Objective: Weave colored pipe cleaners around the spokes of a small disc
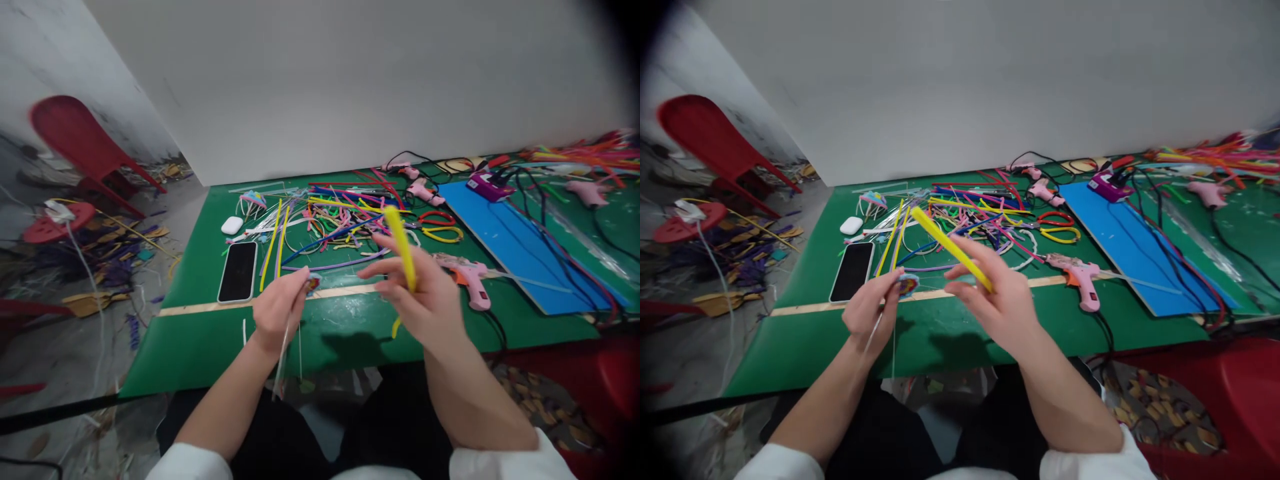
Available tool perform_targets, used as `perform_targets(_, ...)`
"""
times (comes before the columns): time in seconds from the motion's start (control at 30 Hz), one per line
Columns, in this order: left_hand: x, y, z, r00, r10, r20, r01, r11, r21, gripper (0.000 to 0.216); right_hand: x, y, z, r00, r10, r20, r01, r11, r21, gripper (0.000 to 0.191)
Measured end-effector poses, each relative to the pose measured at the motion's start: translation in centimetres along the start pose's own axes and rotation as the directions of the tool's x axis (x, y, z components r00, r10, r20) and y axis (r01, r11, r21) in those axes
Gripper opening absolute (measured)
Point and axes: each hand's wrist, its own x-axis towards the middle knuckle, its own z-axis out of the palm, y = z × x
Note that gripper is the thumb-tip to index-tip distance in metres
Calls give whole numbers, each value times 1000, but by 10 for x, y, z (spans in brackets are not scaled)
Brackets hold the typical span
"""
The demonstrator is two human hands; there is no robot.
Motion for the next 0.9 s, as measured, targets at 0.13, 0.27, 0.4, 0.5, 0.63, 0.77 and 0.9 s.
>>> perform_targets(0.13,8,5,3,954,-299,8,295,935,-197,26,4,0,-23,950,-77,-303,142,970,198,36)
perform_targets(0.27,14,3,4,878,-446,173,478,810,-338,24,15,15,-34,956,8,-292,67,967,245,22)
perform_targets(0.4,13,1,6,844,-483,232,535,783,-317,23,24,40,-18,981,147,130,-177,949,263,22)
perform_targets(0.5,12,0,7,847,-477,235,529,796,-293,21,28,53,1,933,186,309,-288,900,328,31)
perform_targets(0.63,13,1,7,836,-488,250,547,780,-305,20,29,53,15,837,234,494,-385,894,229,30)
perform_targets(0.77,12,1,6,846,-462,266,531,778,-335,18,25,45,20,757,222,614,-442,866,233,35)
perform_targets(0.9,12,0,6,850,-448,277,519,801,-299,20,20,45,32,758,216,616,-486,817,311,36)
